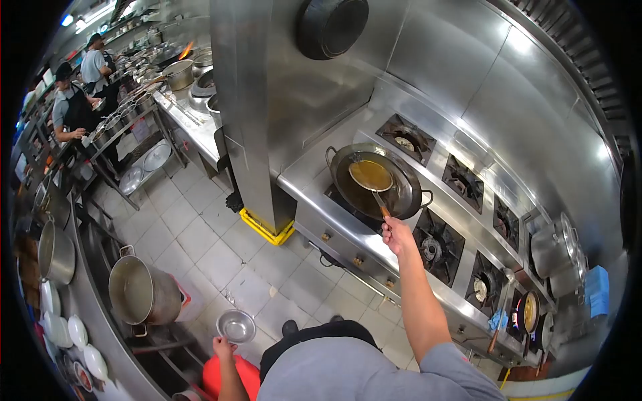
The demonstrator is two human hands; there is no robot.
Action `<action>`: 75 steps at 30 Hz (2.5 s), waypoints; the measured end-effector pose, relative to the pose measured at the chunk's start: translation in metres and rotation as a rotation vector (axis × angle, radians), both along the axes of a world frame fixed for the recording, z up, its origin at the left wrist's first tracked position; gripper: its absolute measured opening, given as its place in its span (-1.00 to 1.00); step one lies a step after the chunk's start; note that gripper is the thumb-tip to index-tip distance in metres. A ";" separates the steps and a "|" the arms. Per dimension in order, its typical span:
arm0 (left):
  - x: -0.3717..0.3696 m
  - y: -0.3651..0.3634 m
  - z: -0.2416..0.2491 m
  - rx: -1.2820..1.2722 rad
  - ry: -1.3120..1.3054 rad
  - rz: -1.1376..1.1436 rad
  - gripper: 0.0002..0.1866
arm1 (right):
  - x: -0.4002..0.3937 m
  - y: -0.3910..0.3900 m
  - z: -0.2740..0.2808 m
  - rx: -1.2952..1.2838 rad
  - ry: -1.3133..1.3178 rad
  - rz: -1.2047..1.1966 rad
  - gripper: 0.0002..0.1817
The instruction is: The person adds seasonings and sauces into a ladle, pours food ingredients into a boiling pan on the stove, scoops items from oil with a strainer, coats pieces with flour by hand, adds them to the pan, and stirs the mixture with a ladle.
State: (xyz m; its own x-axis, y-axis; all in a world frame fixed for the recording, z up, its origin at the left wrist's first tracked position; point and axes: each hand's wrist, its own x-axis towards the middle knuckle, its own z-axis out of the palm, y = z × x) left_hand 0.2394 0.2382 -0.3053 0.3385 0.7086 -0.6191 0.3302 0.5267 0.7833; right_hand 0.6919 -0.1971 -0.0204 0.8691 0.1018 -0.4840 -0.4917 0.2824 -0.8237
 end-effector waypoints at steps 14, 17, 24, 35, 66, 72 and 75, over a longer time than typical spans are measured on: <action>0.001 0.011 -0.008 -0.026 -0.042 0.035 -0.81 | 0.002 0.004 -0.011 0.049 -0.092 -0.024 -0.89; 0.005 0.009 -0.005 -0.017 -0.035 0.028 -0.81 | -0.017 -0.016 0.001 0.022 -0.121 -0.043 -0.88; 0.013 0.010 -0.005 -0.040 -0.003 -0.006 -0.82 | -0.050 -0.082 0.048 -0.376 -0.213 -0.124 -0.64; 0.048 0.016 0.003 -0.062 -0.113 -0.021 -0.84 | -0.066 -0.087 0.062 -0.812 -0.436 -0.166 -0.57; 0.025 0.021 -0.021 -0.070 -0.047 -0.014 -0.80 | -0.069 -0.103 0.046 -0.725 -0.369 -0.340 -0.58; 0.025 0.022 -0.019 -0.053 -0.046 -0.015 -0.81 | -0.067 -0.106 0.043 -0.720 -0.347 -0.348 -0.60; 0.025 0.020 -0.017 -0.040 -0.041 -0.014 -0.82 | -0.064 -0.108 0.040 -0.737 -0.356 -0.348 -0.60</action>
